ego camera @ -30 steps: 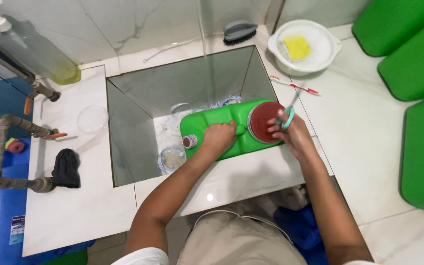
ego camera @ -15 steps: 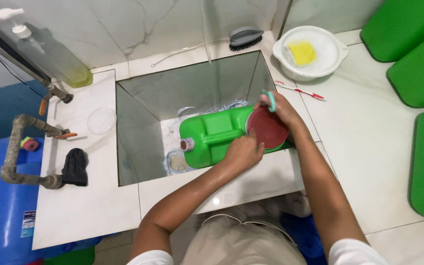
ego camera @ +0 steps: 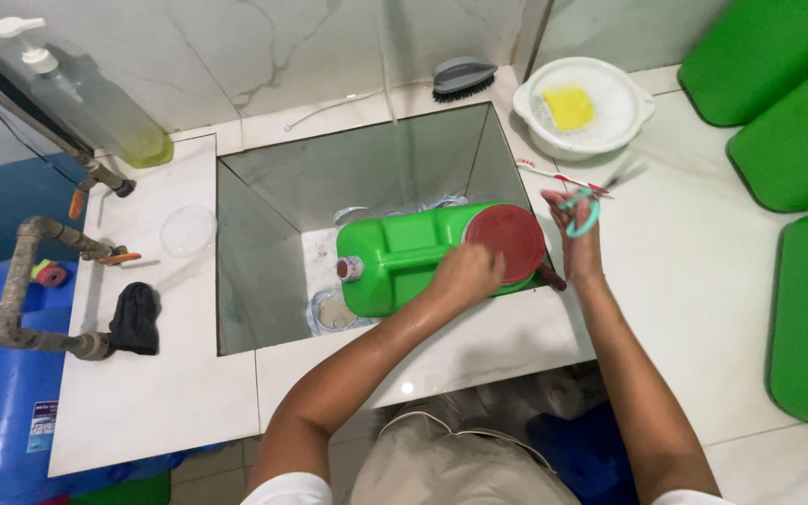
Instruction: The person cleans a green plastic container by rinsing it under running water, scrubbing the exterior with a sponge, and using a toothbrush to clean the rim. They remove a label with scissors, rinse the container again, and place it among other containers.
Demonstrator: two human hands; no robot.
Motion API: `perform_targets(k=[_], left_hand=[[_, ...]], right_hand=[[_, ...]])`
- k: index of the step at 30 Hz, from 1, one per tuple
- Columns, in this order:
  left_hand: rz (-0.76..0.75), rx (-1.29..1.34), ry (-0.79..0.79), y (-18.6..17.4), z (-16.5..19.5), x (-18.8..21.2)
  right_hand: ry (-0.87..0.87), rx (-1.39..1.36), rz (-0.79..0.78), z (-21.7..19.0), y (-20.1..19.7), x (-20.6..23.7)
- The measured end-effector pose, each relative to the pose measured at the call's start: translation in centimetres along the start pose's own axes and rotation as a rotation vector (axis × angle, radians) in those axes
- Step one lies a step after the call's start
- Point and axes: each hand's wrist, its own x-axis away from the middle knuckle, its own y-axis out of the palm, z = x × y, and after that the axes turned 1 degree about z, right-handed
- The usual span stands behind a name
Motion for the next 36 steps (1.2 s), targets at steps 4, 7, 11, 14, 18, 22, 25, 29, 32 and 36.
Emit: perform_targets(k=[4,7,11,14,18,22,25,29,32,36], left_hand=[[0.776,0.268,0.326,2.2,-1.2,-6.2],[0.567,0.516,0.168,5.6,-1.1,-8.6],[0.527,0.55,-0.001,10.5,1.5,-4.5],[-0.014,1.081,-0.227,10.1,3.9,0.0],[-0.008,0.979,0.062,5.4,3.9,0.0],[0.823,0.352,0.438,1.5,-0.6,-6.4],[0.437,0.755,0.149,3.2,-1.5,-9.8],[0.609,0.52,0.032,7.9,0.6,-8.6],[0.504,0.857,-0.207,7.9,2.5,-5.8],[0.483,1.52,-0.041,4.2,5.5,-2.8]], right_hand=[[0.2,0.028,0.301,2.3,1.2,6.9],[0.055,-0.05,0.248,3.2,2.9,7.1],[0.052,-0.092,0.095,1.9,2.8,0.5],[0.242,-0.091,-0.299,0.4,3.0,-5.0],[0.115,0.047,-0.32,-1.1,2.6,-7.7],[-0.022,-0.045,0.191,0.7,1.5,-1.8],[0.019,-0.159,0.324,3.4,1.8,3.9],[-0.004,-0.036,0.174,4.3,2.0,2.8],[0.188,-0.116,-0.105,2.3,1.4,-3.0],[0.334,-0.14,-0.469,0.2,2.2,-7.4]])
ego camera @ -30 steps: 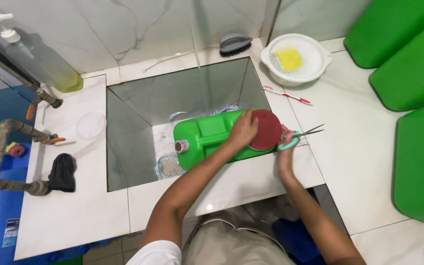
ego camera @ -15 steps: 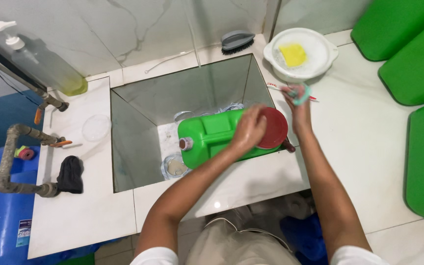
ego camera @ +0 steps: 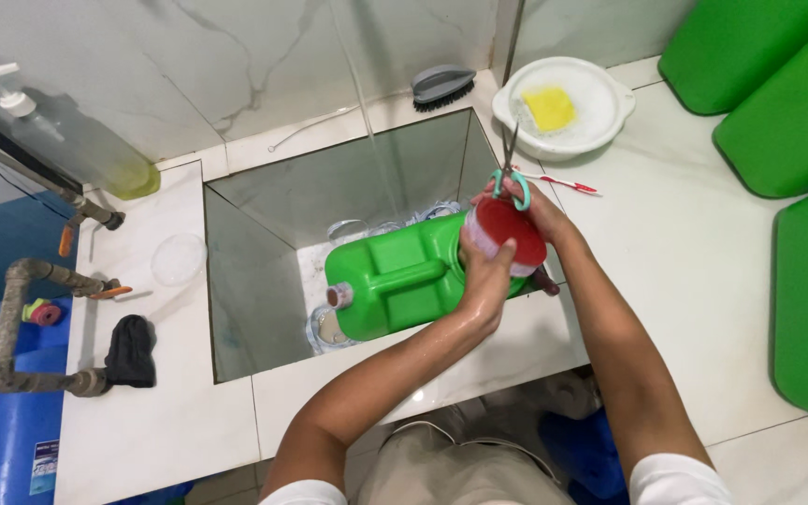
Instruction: The person cleans a green plastic container by rinsing it under running water, scrubbing the exterior with a sponge, and using a toothbrush to clean the rim. They remove a label with scissors, rinse the container again, and place it among other containers.
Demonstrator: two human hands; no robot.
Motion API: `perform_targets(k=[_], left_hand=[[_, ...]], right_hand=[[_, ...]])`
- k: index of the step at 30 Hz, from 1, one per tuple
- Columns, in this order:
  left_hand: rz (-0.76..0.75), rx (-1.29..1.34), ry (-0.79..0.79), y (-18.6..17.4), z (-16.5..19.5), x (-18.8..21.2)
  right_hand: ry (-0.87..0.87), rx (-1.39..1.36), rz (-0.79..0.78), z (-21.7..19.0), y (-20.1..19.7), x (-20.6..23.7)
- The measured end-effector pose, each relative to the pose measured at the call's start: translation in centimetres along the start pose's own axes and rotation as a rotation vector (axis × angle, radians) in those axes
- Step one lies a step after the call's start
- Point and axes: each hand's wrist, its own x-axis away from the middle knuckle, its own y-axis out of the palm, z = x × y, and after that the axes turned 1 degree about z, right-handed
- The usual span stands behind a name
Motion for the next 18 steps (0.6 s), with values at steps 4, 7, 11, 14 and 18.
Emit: perform_targets(k=[4,7,11,14,18], left_hand=[[-0.07,0.106,-0.073,1.0,4.8,-2.8],[-0.301,-0.127,0.129,-1.2,7.8,-5.8],[-0.342,-0.468,0.555,-6.1,12.3,-9.2],[-0.234,-0.788,0.731,-8.8,14.6,-10.0],[-0.287,-0.668,0.673,-10.3,15.8,-10.1]], right_hand=[[-0.204,0.02,0.13,-1.6,2.2,-0.5],[-0.483,-0.039,0.375,-3.7,3.2,0.6],[-0.332,0.216,0.376,-5.2,4.4,3.6],[0.044,-0.105,-0.073,-3.8,6.4,4.9],[0.155,-0.495,-0.283,-2.2,8.8,4.1]])
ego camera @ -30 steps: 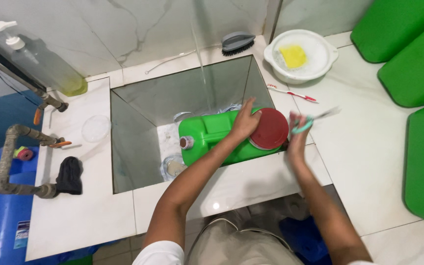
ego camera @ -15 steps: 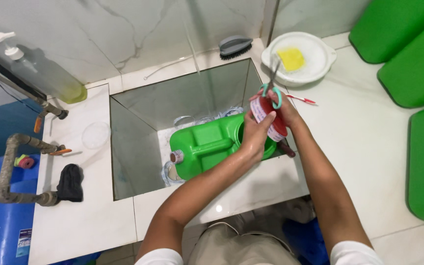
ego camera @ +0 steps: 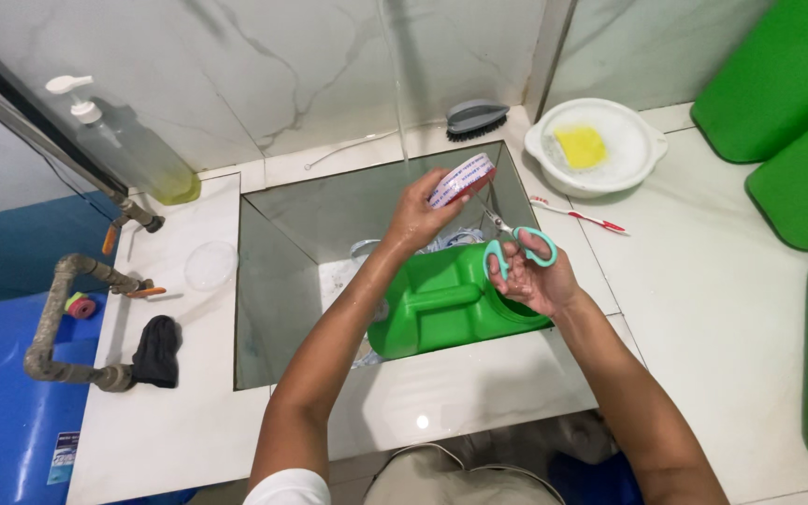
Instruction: The person cleans a green plastic container by rinsing it under running water, scrubbing the exterior with a sponge, and using a toothbrush to clean the rim. They remove a label with scissors, rinse the container again, and place it among other containers.
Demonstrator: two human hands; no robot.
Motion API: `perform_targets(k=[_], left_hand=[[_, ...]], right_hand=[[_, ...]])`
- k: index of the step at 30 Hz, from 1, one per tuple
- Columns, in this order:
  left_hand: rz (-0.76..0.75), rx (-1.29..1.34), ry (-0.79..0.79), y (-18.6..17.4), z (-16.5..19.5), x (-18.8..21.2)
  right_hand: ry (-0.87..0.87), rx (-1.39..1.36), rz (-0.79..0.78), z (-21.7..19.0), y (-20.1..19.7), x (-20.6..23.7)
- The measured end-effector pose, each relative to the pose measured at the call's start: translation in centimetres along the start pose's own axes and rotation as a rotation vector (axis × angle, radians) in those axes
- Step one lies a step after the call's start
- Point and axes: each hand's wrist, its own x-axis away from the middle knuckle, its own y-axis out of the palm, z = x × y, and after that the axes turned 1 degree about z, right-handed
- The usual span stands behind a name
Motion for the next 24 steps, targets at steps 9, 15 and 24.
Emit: perform_targets(k=[9,15,24], left_hand=[[0.025,-0.067,0.059,-2.3,0.2,1.0],[0.021,0.042,0.012,-2.2,-0.1,1.4],[-0.015,0.353,-0.12,-1.3,-0.9,1.5]], right_hand=[[0.09,-0.326,-0.112,0.2,2.6,-1.4],[0.083,-0.348,-0.111,0.5,3.2,-1.7],[0.061,-0.383,-0.13,0.5,3.5,-1.3]])
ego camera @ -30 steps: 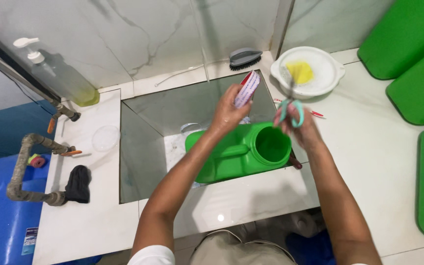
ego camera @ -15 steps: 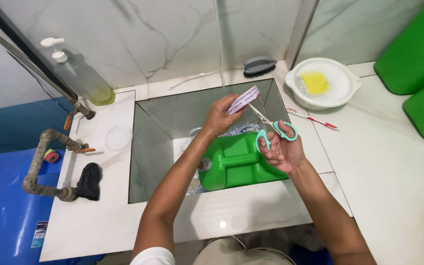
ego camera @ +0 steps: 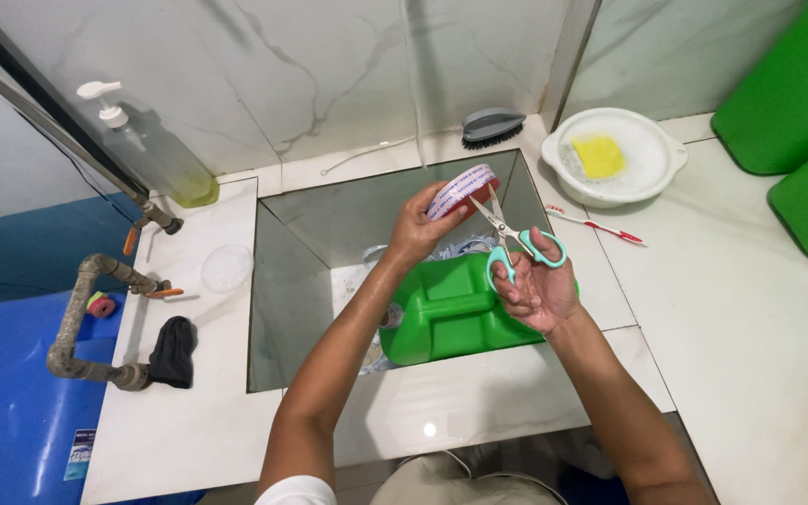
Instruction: The person cleans a green plastic container by rinsing it under running water, scrubbing the exterior with a sponge, and using a toothbrush to clean the rim. They remove a label with scissors, rinse the container again, and place it among other containers.
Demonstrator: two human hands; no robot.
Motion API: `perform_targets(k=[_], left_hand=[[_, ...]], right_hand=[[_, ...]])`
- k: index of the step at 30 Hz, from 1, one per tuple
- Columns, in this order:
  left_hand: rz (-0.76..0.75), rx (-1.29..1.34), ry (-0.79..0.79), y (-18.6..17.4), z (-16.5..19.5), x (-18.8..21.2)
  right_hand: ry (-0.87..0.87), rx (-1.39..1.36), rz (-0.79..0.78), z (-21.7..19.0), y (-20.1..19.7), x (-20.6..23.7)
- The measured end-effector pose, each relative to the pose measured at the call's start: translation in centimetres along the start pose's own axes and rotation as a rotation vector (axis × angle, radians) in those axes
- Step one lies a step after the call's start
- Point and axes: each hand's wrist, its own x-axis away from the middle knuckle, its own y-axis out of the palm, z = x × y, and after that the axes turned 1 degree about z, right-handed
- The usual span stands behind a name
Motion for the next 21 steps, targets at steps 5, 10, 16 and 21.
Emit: perform_targets(k=[5,10,16,21], left_hand=[[0.022,0.001,-0.015,0.4,-0.6,0.0],[-0.035,-0.242,0.113,1.8,-1.1,0.8],[0.04,-0.194,0.125,1.3,-0.7,0.7],[0.075,-0.191,0.051,0.9,-0.7,0.5]], right_hand=[[-0.001,-0.022,-0.012,0.0,0.0,0.0],[-0.013,-0.046,-0.016,0.1,0.1,0.0],[-0.006,-0.028,-0.004,-0.2,0.1,0.8],[-0.013,-0.034,-0.027,-0.5,-0.1,1.0]])
